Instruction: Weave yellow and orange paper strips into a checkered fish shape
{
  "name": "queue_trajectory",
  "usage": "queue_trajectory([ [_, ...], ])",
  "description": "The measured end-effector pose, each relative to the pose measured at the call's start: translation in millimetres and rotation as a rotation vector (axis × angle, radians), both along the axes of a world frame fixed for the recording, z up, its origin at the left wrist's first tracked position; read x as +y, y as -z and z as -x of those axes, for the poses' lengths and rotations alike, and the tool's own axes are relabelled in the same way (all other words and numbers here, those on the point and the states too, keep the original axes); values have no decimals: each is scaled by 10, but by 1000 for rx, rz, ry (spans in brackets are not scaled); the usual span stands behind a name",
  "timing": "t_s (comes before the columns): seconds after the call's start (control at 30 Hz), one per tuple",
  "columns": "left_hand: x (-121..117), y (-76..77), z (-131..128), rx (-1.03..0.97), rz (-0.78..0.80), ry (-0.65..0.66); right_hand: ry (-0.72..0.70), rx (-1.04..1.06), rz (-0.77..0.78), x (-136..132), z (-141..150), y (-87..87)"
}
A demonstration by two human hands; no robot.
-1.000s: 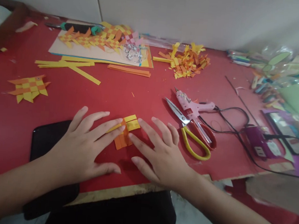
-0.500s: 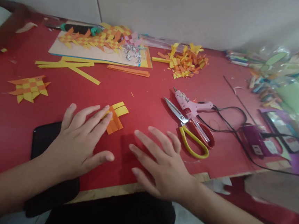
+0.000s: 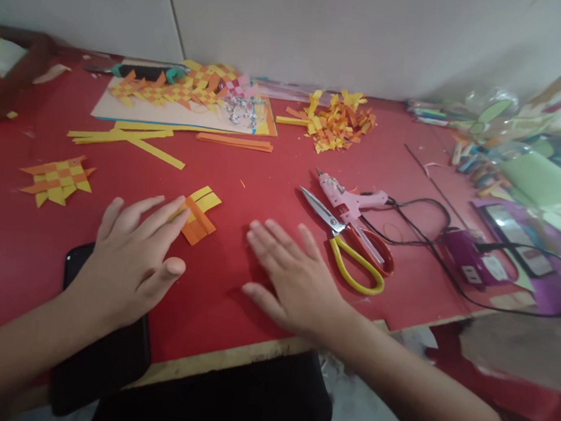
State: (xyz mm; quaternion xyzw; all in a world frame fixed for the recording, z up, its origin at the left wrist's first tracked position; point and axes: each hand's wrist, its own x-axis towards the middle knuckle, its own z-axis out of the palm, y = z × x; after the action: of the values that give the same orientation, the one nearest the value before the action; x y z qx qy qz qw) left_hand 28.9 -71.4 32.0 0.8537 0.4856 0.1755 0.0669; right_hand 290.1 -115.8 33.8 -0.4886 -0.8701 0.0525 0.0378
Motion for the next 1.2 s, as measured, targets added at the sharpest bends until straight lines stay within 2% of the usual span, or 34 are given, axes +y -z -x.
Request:
queue_trajectory([
  [0.03, 9, 6, 10, 0, -5, -7, 24, -9, -39, 12, -57, -14],
  [0.07, 20, 12, 19, -1, -7, -12, -15, -8, -50, 11, -94, -33],
  [0.2, 72, 21, 45, 12, -32, -30, -459, 11, 134, -18, -95, -108],
  [0.27, 94, 18, 49, 33, -40, -29, -501, -4, 189, 73, -82, -102],
  [0.33, 108, 18, 46, 54, -48, -21, -439, -34, 172, 303, -109, -65],
  [0.4, 111, 26, 40, 74, -66, -13, -361, -87, 100, 650, -170, -32],
  [0.47, 107, 44, 33, 92, -87, 0, -182, -163, -42, 1027, -235, -40],
  [0.53, 101, 65, 26, 105, -101, 33, 77, -193, -224, 1324, -263, -98],
  [0.6, 97, 79, 19, 104, -104, 108, 113, -176, -273, 1469, -232, -171],
  [0.7, 102, 71, 11, 65, -83, 261, -77, -131, -154, 1452, -112, -209],
  [0.77, 110, 44, 8, 12, -79, 305, -139, -136, -55, 1396, -51, -185],
  [0.83, 113, 2, 6, -48, -101, 297, -30, -132, -69, 1370, -64, -177],
  [0.9, 107, -45, 7, -84, -138, 283, 157, -70, -177, 1370, -180, -229],
  [1.0, 80, -102, 24, -49, -200, 217, 308, 80, -258, 1344, -561, -388],
  [1.03, 70, -112, 34, -13, -205, 166, 352, 69, -191, 1316, -731, -433],
  [1.1, 59, -113, 57, 77, -174, 44, 413, -84, -17, 1231, -1080, -476],
  [1.2, 66, -85, 77, 149, -86, -32, 425, -170, 98, 1086, -1455, -416],
])
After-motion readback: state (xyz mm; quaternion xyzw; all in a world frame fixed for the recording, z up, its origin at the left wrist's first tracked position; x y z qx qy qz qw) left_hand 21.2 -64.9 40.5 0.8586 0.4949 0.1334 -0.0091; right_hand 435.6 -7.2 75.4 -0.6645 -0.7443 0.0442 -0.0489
